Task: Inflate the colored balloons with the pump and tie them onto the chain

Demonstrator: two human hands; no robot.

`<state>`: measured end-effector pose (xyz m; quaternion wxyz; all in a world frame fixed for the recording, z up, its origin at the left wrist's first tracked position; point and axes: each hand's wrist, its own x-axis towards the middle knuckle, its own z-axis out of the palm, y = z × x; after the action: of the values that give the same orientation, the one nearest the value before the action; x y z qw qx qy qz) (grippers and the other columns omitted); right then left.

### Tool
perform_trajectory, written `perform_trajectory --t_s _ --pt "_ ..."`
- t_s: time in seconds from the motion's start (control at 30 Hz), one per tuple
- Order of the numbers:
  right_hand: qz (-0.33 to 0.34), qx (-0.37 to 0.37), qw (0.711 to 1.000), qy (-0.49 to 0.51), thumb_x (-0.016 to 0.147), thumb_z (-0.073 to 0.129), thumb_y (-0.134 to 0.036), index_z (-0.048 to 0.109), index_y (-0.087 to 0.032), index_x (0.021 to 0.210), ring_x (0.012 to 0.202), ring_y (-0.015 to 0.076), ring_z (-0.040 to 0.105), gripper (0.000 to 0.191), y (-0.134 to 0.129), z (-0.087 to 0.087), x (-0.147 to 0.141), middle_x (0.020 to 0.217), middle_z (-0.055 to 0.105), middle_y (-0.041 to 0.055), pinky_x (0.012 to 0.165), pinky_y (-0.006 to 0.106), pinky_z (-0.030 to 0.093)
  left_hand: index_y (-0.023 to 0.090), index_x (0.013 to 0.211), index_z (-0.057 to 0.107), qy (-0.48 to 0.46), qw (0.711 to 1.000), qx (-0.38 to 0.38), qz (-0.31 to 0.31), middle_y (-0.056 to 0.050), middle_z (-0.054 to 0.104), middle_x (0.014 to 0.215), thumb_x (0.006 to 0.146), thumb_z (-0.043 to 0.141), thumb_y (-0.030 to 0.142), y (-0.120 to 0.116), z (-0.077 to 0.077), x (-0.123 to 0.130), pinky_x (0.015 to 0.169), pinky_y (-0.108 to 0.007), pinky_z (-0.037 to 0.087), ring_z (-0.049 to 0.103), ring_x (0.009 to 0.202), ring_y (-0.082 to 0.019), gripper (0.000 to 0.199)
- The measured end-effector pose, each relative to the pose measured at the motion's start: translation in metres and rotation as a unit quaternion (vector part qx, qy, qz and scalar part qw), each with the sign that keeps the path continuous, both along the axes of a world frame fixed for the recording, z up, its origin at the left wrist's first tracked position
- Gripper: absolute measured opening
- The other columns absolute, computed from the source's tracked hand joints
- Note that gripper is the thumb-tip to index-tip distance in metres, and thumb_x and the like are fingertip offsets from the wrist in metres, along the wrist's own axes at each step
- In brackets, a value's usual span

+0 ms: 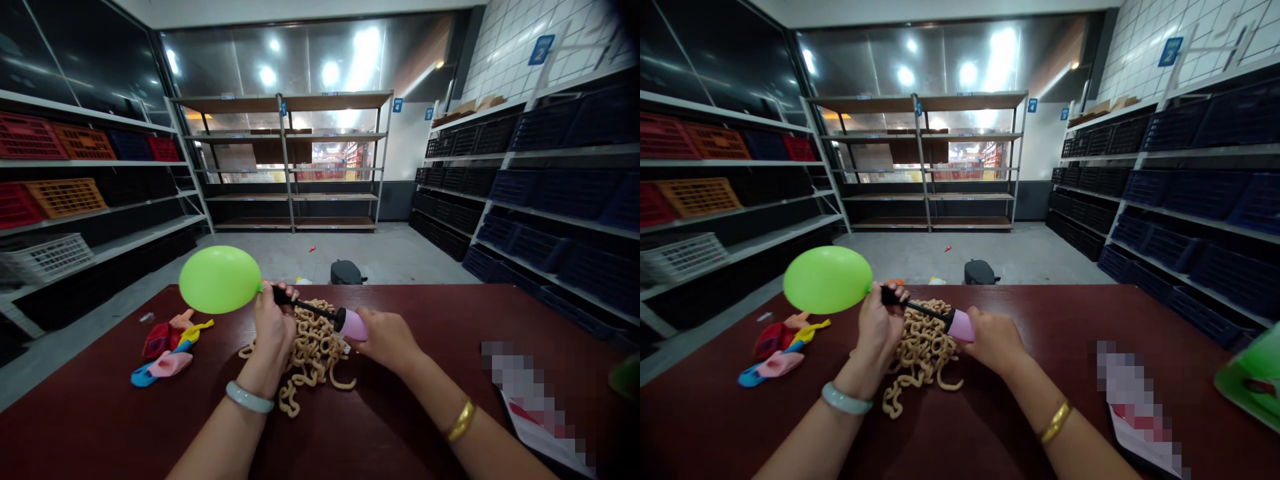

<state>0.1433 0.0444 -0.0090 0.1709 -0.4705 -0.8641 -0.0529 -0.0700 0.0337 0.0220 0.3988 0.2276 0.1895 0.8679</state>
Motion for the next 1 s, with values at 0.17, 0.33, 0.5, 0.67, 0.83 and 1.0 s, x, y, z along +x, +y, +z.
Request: perform_trajectory --t_s 0.17,0.33,0.5,0.67,0.83,1.0 --pt "-0.012 -0.007 1.0 0.013 0.079 0.055 -0.058 0.056 -0.022 0.096 0.068 0.0229 0.066 0.04 -0.01 0.001 -0.011 0.081 0.07 0.0055 0.054 0.028 0.032 0.019 0.08 0.047 0.008 0.998 -0.039 -0.051 0.001 0.053 0.073 0.08 0.067 0.033 -0.007 -0.015 0.047 0.061 -0.025 0.045 0.051 0.061 -0.01 0.024" --pt "-0.019 -0.02 0.999 0.019 0.079 0.057 -0.055 0.055 -0.022 0.095 0.068 0.0219 0.066 0.037 -0.018 0.006 -0.02 0.083 0.069 0.0059 0.055 0.028 0.033 0.019 0.079 0.046 0.012 0.998 -0.05 -0.041 0.001 0.052 0.072 0.084 0.061 0.034 -0.017 -0.014 0.068 0.062 -0.026 0.046 0.05 0.06 -0.01 0.022" --pt "-0.019 -0.027 0.999 0.02 0.08 0.055 -0.057 0.054 -0.022 0.095 0.07 0.0225 0.066 0.038 -0.019 0.008 -0.026 0.083 0.069 0.0056 0.056 0.028 0.035 0.019 0.079 0.047 0.025 0.998 -0.049 -0.035 0.001 0.052 0.07 0.083 0.063 0.031 -0.016 -0.005 0.053 0.058 -0.025 0.044 0.051 0.057 -0.01 0.02" --pt "0.001 -0.04 0.999 0.006 0.079 0.054 -0.063 0.056 -0.023 0.099 0.076 0.023 0.067 0.044 -0.011 0.008 -0.018 0.088 0.07 0.0054 0.059 0.029 0.038 0.018 0.076 0.046 0.009 0.999 -0.031 0.005 0.0 0.052 0.068 0.083 0.063 0.03 -0.007 0.008 -0.004 0.052 -0.025 0.04 0.051 0.056 -0.012 0.021" --pt "0.019 -0.019 1.0 0.004 0.08 0.053 -0.062 0.057 -0.023 0.1 0.078 0.0226 0.066 0.044 -0.001 0.003 -0.005 0.087 0.07 0.005 0.061 0.029 0.037 0.019 0.078 0.046 -0.006 0.998 -0.02 0.055 0.002 0.051 0.065 0.082 0.064 0.032 -0.005 0.018 -0.045 0.051 -0.024 0.039 0.05 0.053 -0.011 0.022" --pt "0.01 0.007 1.0 0.007 0.078 0.057 -0.056 0.057 -0.023 0.1 0.075 0.0216 0.065 0.04 0.004 0.0 0.002 0.086 0.069 0.0043 0.058 0.029 0.035 0.019 0.079 0.048 -0.005 0.998 0.001 0.062 0.002 0.051 0.065 0.081 0.065 0.033 -0.005 0.016 -0.03 0.055 -0.025 0.041 0.05 0.055 -0.011 0.023"
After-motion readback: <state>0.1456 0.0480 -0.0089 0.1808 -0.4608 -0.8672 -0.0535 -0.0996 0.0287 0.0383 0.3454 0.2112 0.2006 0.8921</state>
